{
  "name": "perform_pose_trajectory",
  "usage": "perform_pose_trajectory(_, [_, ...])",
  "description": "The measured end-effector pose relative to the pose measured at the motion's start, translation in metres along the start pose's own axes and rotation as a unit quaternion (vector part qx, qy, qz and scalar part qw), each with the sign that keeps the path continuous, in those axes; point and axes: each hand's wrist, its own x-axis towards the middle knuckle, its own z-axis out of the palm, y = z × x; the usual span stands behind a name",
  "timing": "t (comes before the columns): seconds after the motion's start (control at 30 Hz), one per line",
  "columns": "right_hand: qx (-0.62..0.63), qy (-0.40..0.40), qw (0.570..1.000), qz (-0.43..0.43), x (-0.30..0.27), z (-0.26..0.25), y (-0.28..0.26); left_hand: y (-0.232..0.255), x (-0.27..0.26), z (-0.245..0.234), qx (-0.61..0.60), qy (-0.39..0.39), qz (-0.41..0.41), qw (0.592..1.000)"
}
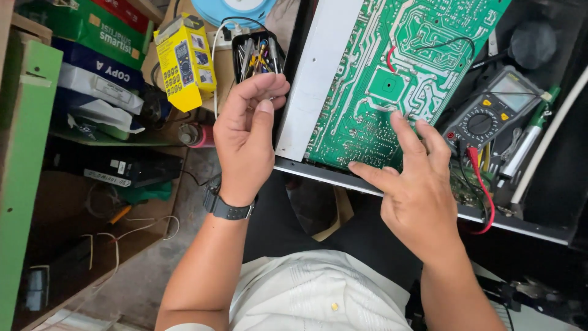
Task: Reviewing repair documents and soldering components on a circuit board at a workbench.
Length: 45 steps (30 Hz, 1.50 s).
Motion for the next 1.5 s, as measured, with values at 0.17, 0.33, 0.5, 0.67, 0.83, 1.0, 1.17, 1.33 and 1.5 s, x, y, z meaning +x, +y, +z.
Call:
perform_pose_trajectory(0.17, [-0.023, -0.009, 1.000, 0.005, 0.000, 0.001, -0.002, 0.006, 0.000, 0.000, 0.021, -0.014, 0.008, 1.000])
perform_pose_trajectory(0.33, [-0.013, -0.022, 1.000, 0.006, 0.002, -0.002, -0.004, 0.005, -0.001, -0.001, 0.019, -0.016, 0.010, 1.000])
perform_pose_trajectory(0.5, [-0.013, -0.032, 0.999, 0.009, 0.003, -0.002, -0.004, 0.010, 0.000, -0.001, 0.033, -0.017, 0.009, 0.999])
perform_pose_trajectory(0.67, [-0.013, -0.041, 0.999, 0.003, 0.004, -0.002, -0.003, 0.013, 0.001, -0.001, 0.047, -0.020, 0.010, 0.999])
perform_pose_trajectory(0.83, [-0.004, -0.034, 0.999, 0.012, 0.003, -0.001, -0.003, 0.013, 0.001, -0.001, 0.056, -0.021, 0.012, 0.998])
perform_pose_trajectory(1.0, [0.039, 0.021, 0.999, 0.030, -0.002, 0.005, -0.001, 0.011, 0.000, 0.000, 0.054, -0.024, 0.016, 0.998])
perform_pose_trajectory(1.17, [0.084, 0.104, 0.991, 0.004, 0.001, 0.003, -0.003, 0.018, 0.000, 0.005, 0.097, -0.017, 0.043, 0.994])
perform_pose_trajectory(1.33, [0.163, 0.193, 0.966, 0.053, -0.007, -0.007, -0.011, 0.025, -0.003, 0.009, 0.131, -0.026, 0.079, 0.988])
perform_pose_trajectory(1.5, [0.186, 0.222, 0.949, 0.127, -0.036, -0.059, 0.010, 0.021, -0.005, 0.009, 0.131, -0.043, 0.100, 0.985])
